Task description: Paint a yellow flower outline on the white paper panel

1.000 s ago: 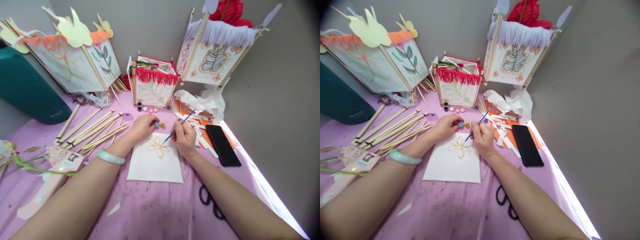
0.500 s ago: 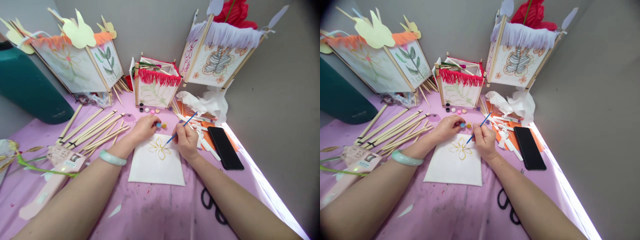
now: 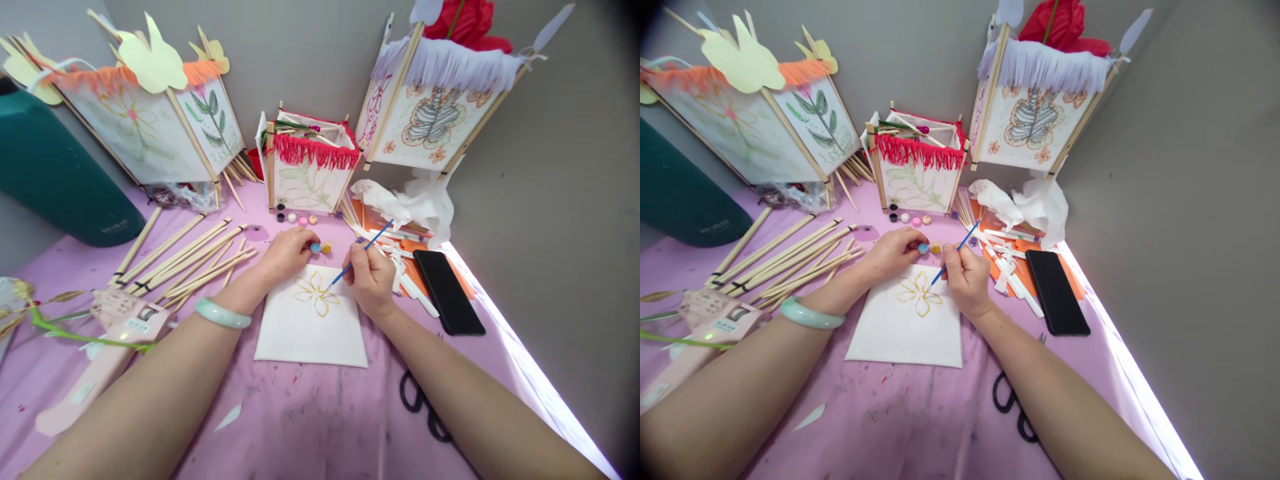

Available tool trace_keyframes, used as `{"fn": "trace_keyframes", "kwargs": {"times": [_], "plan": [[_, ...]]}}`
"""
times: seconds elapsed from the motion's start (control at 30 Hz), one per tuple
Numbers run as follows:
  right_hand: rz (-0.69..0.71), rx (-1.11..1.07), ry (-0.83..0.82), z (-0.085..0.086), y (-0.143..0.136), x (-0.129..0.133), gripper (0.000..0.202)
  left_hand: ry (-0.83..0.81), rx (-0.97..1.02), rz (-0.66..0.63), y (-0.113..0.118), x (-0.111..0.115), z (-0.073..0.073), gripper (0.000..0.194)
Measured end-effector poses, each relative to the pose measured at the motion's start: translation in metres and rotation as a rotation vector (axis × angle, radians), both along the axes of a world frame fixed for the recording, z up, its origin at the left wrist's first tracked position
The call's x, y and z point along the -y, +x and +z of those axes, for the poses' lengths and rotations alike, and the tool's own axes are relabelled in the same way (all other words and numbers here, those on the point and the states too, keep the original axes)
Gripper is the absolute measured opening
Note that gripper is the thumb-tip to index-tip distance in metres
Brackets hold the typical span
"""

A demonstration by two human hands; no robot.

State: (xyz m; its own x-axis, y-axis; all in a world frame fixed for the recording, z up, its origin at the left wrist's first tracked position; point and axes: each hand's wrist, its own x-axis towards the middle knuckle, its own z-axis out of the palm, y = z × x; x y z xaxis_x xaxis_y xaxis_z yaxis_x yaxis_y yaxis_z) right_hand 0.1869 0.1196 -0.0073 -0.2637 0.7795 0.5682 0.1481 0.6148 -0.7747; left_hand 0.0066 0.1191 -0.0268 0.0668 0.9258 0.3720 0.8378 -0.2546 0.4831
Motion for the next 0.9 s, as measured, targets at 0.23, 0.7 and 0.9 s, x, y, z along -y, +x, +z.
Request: {"fn": "trace_keyframes", "kwargs": {"times": [0.23,0.7,0.9], "plan": [[-0.042,0.076,0.1,0.0003,-0.0017,0.0012,0.039,-0.013,0.003,0.001,0.0017,0.0007,0.0046,0.022],[-0.024,0.127,0.118,-0.002,-0.0021,-0.001,0.038,-0.003,0.004,-0.007,0.0011,0.0003,0.0037,0.022],[-0.003,0.141,0.116,-0.0012,-0.0036,-0.0009,0.038,-0.006,0.002,-0.012,0.0007,0.0005,0.0031,0.021]]}}
